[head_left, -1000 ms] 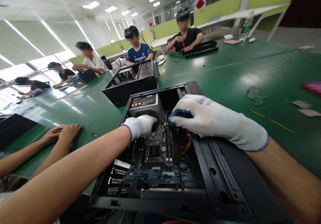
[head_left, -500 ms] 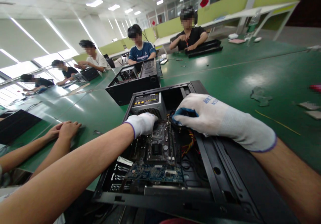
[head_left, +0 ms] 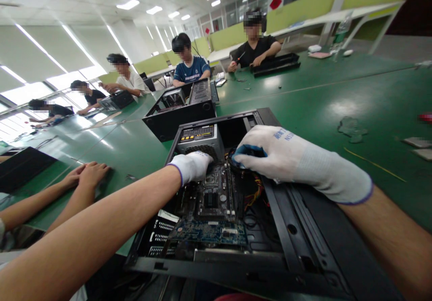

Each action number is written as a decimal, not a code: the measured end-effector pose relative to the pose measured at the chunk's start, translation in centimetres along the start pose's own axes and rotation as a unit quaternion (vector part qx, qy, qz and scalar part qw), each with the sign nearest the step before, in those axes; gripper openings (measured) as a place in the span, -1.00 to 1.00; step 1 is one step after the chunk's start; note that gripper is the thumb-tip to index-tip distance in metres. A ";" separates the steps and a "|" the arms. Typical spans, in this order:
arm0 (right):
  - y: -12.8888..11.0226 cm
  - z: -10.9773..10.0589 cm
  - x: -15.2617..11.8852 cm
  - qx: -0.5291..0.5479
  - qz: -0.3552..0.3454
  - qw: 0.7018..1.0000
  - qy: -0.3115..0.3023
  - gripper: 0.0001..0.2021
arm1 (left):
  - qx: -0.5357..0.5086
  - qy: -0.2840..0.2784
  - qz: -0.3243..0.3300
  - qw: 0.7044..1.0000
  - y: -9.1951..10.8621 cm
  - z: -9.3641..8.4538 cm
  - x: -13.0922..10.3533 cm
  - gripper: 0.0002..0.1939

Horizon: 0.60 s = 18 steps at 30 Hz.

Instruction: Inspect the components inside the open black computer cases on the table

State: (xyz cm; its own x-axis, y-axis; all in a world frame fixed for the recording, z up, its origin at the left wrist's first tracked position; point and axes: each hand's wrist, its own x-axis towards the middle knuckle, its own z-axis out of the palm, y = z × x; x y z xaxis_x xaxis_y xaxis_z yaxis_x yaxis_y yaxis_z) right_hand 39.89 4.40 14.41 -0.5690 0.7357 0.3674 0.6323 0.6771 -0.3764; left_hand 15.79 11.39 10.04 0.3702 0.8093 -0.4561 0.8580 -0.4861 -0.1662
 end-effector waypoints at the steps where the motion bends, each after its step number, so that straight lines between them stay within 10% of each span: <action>1: 0.0 0.0 0.0 0.000 0.001 1.000 0.001 -0.64 | 0.004 -0.005 0.004 1.000 0.1 0.1 0.1 -0.56; 18: 0.1 0.0 -0.1 0.008 0.005 1.000 -0.001 -0.65 | 0.043 -0.055 0.056 0.996 1.9 0.0 0.4 -0.48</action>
State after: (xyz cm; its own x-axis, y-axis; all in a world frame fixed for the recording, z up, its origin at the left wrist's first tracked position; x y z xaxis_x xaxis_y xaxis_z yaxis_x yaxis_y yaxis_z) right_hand 39.98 4.36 14.34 -0.5637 0.7430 0.3609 0.6303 0.6693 -0.3934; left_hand 17.57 10.76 9.51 0.4159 0.7101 -0.5682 0.7780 -0.6013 -0.1820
